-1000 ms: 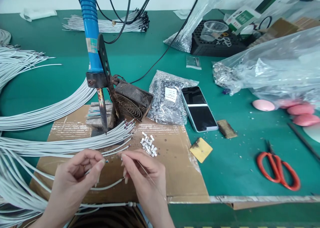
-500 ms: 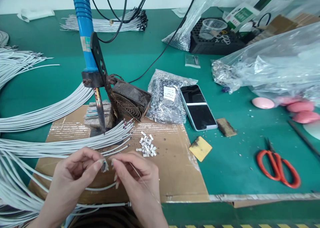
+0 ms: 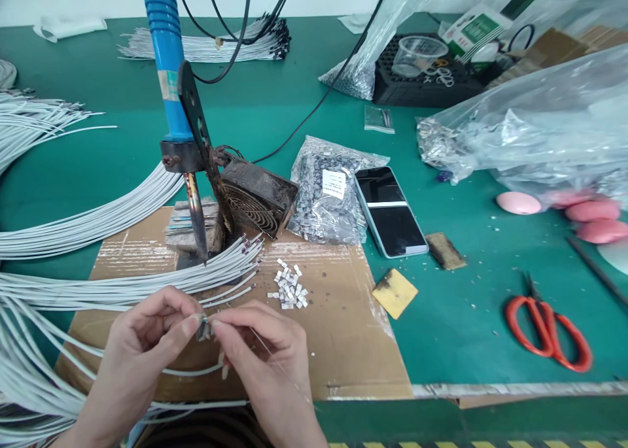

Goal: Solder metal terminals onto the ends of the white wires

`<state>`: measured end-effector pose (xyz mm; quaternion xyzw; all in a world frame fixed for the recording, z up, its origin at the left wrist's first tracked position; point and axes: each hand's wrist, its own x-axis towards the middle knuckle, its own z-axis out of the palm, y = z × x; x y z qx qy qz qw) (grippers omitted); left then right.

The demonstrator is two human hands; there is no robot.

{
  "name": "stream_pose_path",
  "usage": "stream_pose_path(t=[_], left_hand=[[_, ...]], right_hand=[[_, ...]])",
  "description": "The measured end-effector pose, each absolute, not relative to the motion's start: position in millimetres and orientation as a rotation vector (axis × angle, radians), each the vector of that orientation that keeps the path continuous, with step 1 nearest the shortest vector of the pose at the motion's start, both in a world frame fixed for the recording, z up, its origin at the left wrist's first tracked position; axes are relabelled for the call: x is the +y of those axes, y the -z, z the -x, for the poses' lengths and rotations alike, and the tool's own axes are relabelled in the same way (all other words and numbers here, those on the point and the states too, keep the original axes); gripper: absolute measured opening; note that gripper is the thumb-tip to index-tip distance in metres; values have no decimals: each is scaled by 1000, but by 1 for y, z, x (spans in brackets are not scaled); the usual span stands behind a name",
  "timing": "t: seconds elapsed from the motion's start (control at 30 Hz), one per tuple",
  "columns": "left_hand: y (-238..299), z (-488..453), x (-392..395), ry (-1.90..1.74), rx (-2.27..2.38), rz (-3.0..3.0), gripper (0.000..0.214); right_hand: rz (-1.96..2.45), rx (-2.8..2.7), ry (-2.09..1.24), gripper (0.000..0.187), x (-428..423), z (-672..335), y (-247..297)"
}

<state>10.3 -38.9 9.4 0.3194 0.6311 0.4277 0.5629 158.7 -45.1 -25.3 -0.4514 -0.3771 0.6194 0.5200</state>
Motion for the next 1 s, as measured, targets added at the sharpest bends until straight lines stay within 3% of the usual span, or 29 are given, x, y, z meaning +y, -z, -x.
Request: stream_pose_path(t=[0.8, 1.0], left_hand=[[-9, -11, -38, -1014, 1498, -730, 15], [-12, -14, -36, -1037, 1473, -663, 17]], right_hand=[[1044, -808, -1610, 8, -47, -158, 30], [1125, -1107, -1246, 20, -49, -157, 29]])
